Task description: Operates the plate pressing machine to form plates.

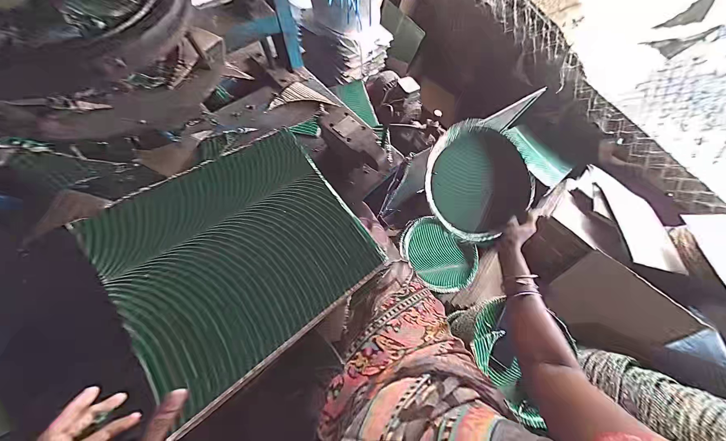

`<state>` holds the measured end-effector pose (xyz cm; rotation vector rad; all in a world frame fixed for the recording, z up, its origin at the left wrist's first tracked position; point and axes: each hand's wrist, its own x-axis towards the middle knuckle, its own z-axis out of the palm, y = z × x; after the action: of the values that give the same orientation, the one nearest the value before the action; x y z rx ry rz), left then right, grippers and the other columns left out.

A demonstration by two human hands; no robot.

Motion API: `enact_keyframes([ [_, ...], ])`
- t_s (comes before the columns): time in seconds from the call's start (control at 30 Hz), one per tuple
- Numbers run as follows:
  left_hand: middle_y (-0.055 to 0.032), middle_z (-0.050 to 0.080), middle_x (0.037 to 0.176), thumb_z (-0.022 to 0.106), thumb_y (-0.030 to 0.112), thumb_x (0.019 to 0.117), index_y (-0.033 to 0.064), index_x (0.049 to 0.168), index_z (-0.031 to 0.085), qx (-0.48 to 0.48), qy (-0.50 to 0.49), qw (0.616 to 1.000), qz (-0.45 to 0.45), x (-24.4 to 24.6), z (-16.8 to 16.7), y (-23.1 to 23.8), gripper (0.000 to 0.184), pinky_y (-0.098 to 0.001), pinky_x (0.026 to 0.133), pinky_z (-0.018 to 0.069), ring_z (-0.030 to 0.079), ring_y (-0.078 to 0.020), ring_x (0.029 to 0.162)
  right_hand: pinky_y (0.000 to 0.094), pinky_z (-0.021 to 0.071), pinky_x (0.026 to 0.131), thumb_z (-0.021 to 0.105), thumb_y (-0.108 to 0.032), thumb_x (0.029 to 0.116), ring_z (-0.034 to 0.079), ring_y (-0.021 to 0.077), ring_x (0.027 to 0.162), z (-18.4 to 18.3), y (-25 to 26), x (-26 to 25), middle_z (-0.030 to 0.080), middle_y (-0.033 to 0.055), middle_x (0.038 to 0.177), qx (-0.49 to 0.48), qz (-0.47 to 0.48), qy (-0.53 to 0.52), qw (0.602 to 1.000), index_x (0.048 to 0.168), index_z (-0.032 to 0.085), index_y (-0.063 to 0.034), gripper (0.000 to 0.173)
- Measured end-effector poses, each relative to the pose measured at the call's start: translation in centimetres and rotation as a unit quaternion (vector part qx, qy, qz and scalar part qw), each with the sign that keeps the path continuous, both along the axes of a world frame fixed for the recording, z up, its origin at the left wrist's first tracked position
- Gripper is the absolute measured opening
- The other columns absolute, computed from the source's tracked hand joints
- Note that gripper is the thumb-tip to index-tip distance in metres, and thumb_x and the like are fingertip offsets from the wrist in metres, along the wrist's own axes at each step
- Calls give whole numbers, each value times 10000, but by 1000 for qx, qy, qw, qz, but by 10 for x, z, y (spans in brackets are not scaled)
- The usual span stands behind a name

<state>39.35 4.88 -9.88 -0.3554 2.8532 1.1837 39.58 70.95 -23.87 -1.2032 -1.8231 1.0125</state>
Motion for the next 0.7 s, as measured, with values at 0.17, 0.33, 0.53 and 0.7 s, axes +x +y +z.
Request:
enact_keyframes([
  [0.17,-283,574,1207,779,259,883,-167,1365,405,43,-34,996,75,-5,-33,15,745,-294,922,506,594,-177,1049,532,411,1134,607,-195,1002,517,408,1355,-123,-42,83,523,315,1442,-119,6,-327,937,1469,469,48,544],
  [0.33,-250,600,1170,696,162,939,-161,1278,511,9,33,994,108,-5,-25,5,504,-293,955,503,601,-159,1069,612,326,1175,593,-234,990,346,532,1446,-115,-73,62,339,387,1545,-58,-9,-392,918,1554,354,39,670],
  [0.53,-47,562,1130,555,60,981,-149,1279,414,72,231,964,106,0,34,20,391,-139,918,510,584,61,1032,412,234,1232,501,31,967,352,441,1474,24,-108,-42,366,384,1545,33,32,-187,981,1471,353,205,554],
  [0.7,-101,573,1379,583,201,977,-5,1490,409,240,217,938,128,-68,60,25,580,-326,912,597,643,-114,1149,249,360,1122,448,106,920,450,323,1409,180,-175,-88,325,402,1547,-64,43,-42,996,1463,286,248,585],
])
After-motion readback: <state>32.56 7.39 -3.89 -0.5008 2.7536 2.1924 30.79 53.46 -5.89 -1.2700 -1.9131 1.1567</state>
